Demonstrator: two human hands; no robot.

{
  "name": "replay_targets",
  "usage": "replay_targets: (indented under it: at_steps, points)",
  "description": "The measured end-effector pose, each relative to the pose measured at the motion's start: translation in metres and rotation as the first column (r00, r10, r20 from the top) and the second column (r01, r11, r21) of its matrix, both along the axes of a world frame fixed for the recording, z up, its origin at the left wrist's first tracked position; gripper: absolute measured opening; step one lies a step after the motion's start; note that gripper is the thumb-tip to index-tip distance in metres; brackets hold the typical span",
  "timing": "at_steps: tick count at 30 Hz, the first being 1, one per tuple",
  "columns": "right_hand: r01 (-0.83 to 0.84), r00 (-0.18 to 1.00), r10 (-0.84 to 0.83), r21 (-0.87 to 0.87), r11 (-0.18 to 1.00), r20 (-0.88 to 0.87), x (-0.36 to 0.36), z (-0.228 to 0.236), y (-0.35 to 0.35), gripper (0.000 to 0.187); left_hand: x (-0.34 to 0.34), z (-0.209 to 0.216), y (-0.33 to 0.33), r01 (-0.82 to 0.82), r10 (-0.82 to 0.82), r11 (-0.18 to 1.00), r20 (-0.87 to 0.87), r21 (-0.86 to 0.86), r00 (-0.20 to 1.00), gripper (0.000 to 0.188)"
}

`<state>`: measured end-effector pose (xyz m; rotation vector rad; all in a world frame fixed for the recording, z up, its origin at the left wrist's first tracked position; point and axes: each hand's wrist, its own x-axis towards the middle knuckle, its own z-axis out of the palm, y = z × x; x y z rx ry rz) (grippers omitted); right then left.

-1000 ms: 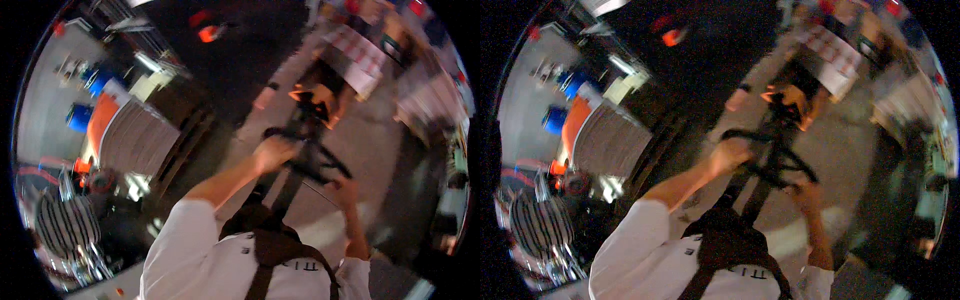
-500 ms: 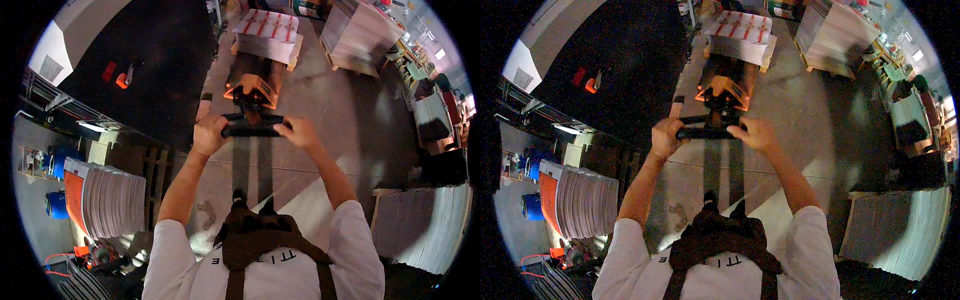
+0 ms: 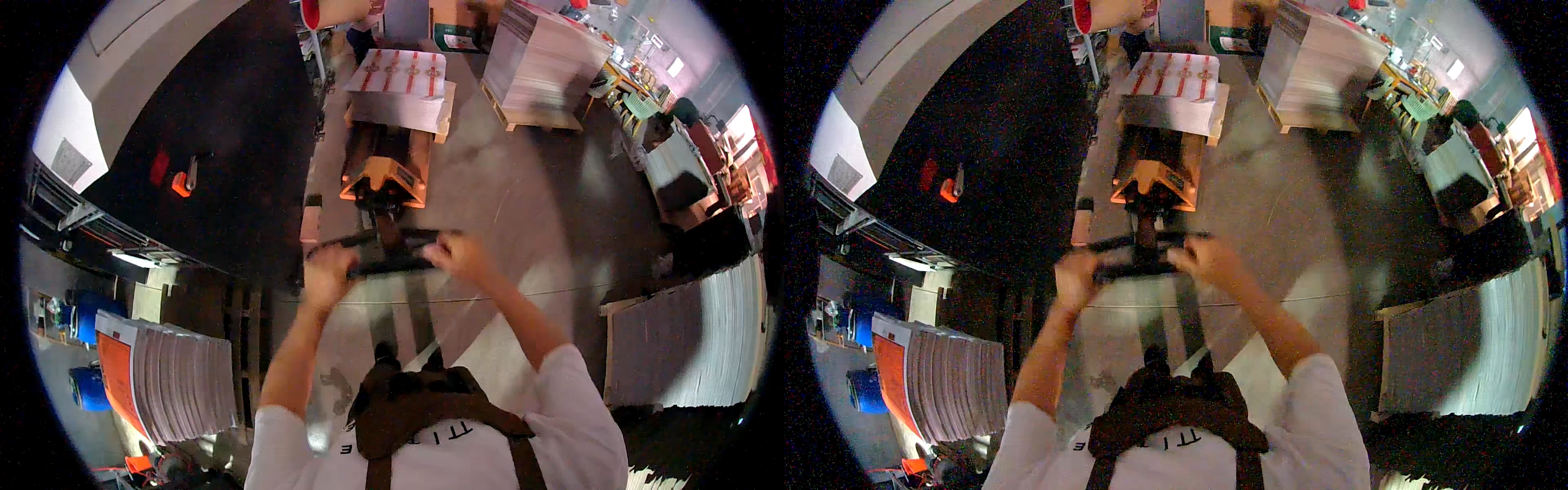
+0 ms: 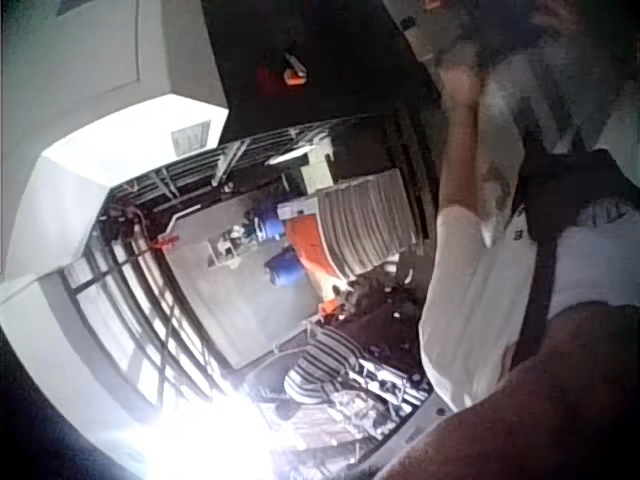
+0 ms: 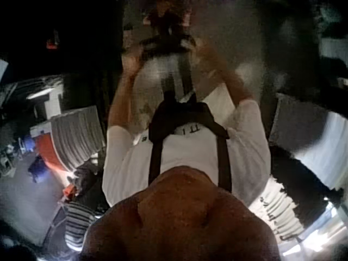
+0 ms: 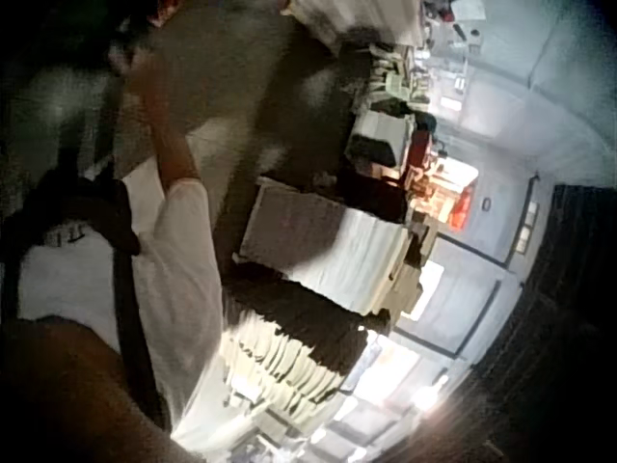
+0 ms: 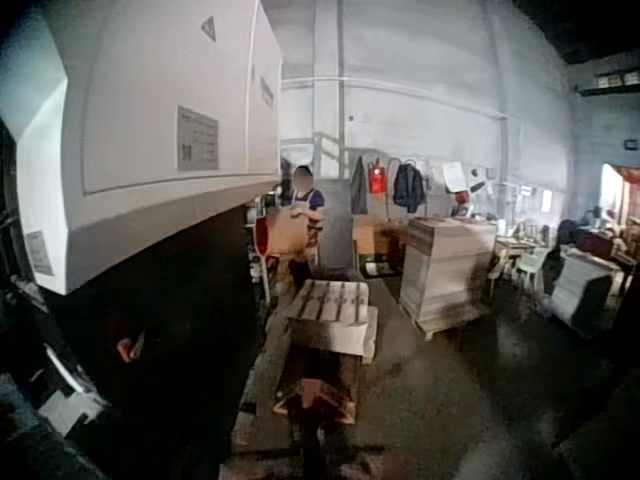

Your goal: The person uses a manual pallet jack to move stacks of flat cardboard sheets and other palletized materials within a warehouse. They position the forks under pallets, lift and transport them short distances, and set them down in different locations.

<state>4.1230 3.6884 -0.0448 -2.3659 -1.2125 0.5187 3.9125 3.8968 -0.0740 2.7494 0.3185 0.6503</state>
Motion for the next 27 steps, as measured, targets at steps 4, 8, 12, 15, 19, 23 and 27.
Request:
replay_targets:
  at_steps: [4, 8, 12, 15, 19, 23, 27]
  points:
    - [-0.070, 0.993, 0.076, -0.068, 0.995, 0.085, -0.022, 0.000, -0.009, 0.057, -0.027, -0.062, 0.002, -0.023, 0.018, 0.997, 0.077, 0.072, 0.997, 0.027]
    - [-0.221, 0.975, 0.205, -0.403, 0.888, -0.082, -0.109, -0.109, -0.103, 0.051, -0.097, -0.108, -0.094, 0.120, -0.243, 0.969, -0.733, -0.217, 0.635, 0.010]
    - [-0.252, 0.968, 0.230, -0.416, 0.874, -0.102, -0.118, -0.168, -0.120, 0.056, -0.128, -0.179, -0.095, 0.187, -0.295, 0.950, -0.530, -0.249, 0.795, 0.015]
    - [-0.086, 0.984, 0.113, -0.195, 0.977, 0.134, -0.055, -0.079, -0.057, 0.044, -0.064, -0.087, -0.028, 0.226, -0.228, 0.973, -0.067, -0.034, 0.971, 0.019]
    - [-0.011, 0.971, -0.020, 0.125, 0.992, 0.239, -0.015, 0.008, 0.007, 0.048, 0.008, 0.016, 0.024, 0.091, -0.074, 0.992, 0.180, -0.085, 0.981, 0.033]
    - [-0.116, 0.989, 0.130, -0.176, 0.978, 0.074, -0.064, -0.074, -0.058, 0.048, -0.057, -0.037, -0.039, 0.107, -0.109, 0.994, -0.591, -0.039, 0.800, 0.013]
    - [-0.275, 0.961, 0.261, -0.461, 0.844, -0.096, -0.136, -0.161, -0.120, 0.046, -0.145, -0.176, -0.101, 0.297, -0.375, 0.926, -0.492, -0.232, 0.786, 0.016]
